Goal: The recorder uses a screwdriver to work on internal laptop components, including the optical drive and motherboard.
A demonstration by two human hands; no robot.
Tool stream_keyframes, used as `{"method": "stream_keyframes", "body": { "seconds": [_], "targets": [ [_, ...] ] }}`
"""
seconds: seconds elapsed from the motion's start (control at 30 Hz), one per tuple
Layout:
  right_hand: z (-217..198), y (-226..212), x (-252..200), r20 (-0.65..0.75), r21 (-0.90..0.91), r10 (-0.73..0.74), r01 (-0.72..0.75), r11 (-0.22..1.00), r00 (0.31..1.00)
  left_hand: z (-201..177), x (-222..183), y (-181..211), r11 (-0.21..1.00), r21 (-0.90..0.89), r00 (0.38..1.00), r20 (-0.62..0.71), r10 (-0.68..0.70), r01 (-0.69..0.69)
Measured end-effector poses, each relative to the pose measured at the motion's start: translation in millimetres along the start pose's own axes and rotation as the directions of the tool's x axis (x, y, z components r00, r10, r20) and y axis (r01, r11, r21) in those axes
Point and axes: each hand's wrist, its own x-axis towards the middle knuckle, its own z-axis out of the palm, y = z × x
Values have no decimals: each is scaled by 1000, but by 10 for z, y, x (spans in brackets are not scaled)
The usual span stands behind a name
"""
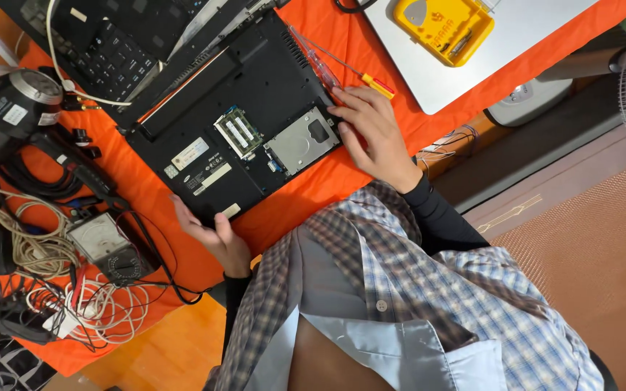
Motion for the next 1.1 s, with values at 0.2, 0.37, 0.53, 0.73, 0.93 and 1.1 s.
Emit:
{"method": "stream_keyframes", "body": {
  "seconds": [0.2, 0.37, 0.53, 0.73, 0.93, 1.1],
  "targets": [
    [-56, -38, -142, 36, 10, -183, 183, 983, 982, -42, -748, -686, 973, 147, 983, -28, 184, -178],
    [-11, 470, -981, 173, 189, -667, 640, 745, 725, -889, -1707, -2651, 695, 692, 924, 368, -107, -195],
    [167, 1073, -1528, 569, 140, -379, 368, 919, 730, -976, -1685, -2733, 755, 610, 879, 468, -96, -242],
    [211, 1072, -1353, 703, -83, -56, 160, 984, 709, -838, -1583, -2537, 830, 492, 834, 548, -62, -262],
    [117, 959, -1758, 745, -129, 78, 28, 991, 662, -809, -1548, -2243, 888, 376, 786, 618, -28, -264],
    [141, 938, -1981, 817, -106, 67, 35, 994, 573, -704, -1984, -1885, 921, 331, 828, 561, -16, -207]
  ]
}}
